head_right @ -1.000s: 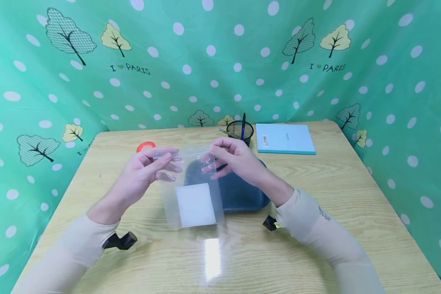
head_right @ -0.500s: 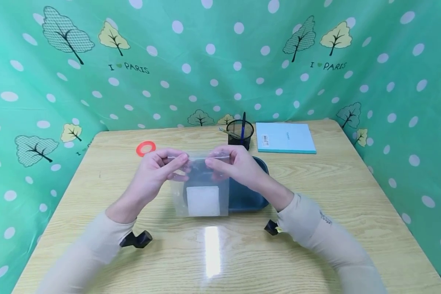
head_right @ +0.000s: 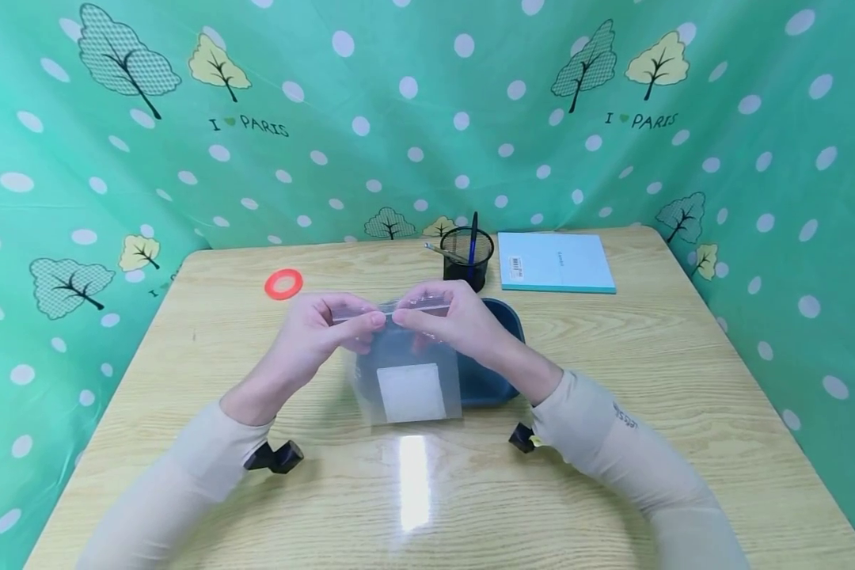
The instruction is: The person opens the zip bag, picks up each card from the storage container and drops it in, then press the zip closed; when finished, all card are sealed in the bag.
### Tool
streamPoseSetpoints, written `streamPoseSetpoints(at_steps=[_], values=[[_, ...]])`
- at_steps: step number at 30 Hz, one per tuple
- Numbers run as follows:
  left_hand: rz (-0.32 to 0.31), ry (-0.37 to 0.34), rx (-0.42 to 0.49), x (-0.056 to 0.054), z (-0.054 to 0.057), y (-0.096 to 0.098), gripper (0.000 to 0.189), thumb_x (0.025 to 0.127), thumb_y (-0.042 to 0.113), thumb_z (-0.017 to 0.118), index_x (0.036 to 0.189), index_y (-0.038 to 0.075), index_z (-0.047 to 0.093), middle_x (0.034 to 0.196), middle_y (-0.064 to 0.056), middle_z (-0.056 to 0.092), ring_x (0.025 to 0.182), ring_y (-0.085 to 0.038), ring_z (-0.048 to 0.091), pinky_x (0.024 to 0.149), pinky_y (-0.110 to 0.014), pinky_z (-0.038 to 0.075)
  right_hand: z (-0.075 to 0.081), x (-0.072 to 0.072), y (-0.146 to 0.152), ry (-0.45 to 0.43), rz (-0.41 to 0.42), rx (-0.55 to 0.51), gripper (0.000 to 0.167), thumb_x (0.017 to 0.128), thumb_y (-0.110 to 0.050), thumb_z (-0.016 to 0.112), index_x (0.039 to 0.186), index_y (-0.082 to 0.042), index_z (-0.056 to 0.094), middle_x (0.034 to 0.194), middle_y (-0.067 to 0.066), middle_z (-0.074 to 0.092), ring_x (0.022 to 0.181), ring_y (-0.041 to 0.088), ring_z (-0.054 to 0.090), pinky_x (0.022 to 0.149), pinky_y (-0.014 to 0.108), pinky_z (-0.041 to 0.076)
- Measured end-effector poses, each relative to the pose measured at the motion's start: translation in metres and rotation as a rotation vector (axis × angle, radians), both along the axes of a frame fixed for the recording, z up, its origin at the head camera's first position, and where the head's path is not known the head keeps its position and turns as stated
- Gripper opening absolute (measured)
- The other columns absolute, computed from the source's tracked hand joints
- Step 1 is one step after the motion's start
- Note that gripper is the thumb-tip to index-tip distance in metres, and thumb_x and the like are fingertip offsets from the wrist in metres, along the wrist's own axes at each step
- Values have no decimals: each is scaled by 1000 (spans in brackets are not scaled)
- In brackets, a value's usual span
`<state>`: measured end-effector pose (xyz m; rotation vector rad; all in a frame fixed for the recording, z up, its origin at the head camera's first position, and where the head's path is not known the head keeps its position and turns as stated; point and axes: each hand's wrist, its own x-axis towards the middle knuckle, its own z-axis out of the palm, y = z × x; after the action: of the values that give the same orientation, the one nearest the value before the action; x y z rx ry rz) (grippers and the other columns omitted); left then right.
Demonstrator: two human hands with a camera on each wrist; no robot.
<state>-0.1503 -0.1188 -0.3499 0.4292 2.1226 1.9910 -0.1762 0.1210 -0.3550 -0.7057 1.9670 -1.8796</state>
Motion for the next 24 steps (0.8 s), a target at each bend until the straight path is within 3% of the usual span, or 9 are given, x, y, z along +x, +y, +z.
streamPoseSetpoints(at_steps=[8, 12, 24], values=[[-22, -25, -40, -3, 0, 0, 25, 90, 24, 79, 105, 5, 77, 100, -10, 76, 92, -28, 72, 78, -45, 60, 0, -1, -2, -11, -45, 51, 16, 95, -17, 72, 102, -3, 73, 98, 16, 72, 71, 35, 70, 70, 49, 59], [-21, -35, -36, -3, 0, 1, 22, 89, 21, 80, 102, 3, 77, 98, -11, 76, 91, -26, 73, 77, -44, 60, -2, -2, -4, -3, -62, 70, 15, 95, -17, 72, 100, -3, 73, 93, 15, 71, 67, 33, 69, 60, 40, 57], [-25, 35, -99, -5, 2, 6, 15, 92, 18, 75, 97, 4, 76, 94, -9, 76, 87, -24, 72, 72, -42, 60, -7, -3, -6, 34, -75, 80, 13, 96, -13, 69, 101, -2, 73, 88, 12, 70, 63, 29, 65, 64, 43, 58]])
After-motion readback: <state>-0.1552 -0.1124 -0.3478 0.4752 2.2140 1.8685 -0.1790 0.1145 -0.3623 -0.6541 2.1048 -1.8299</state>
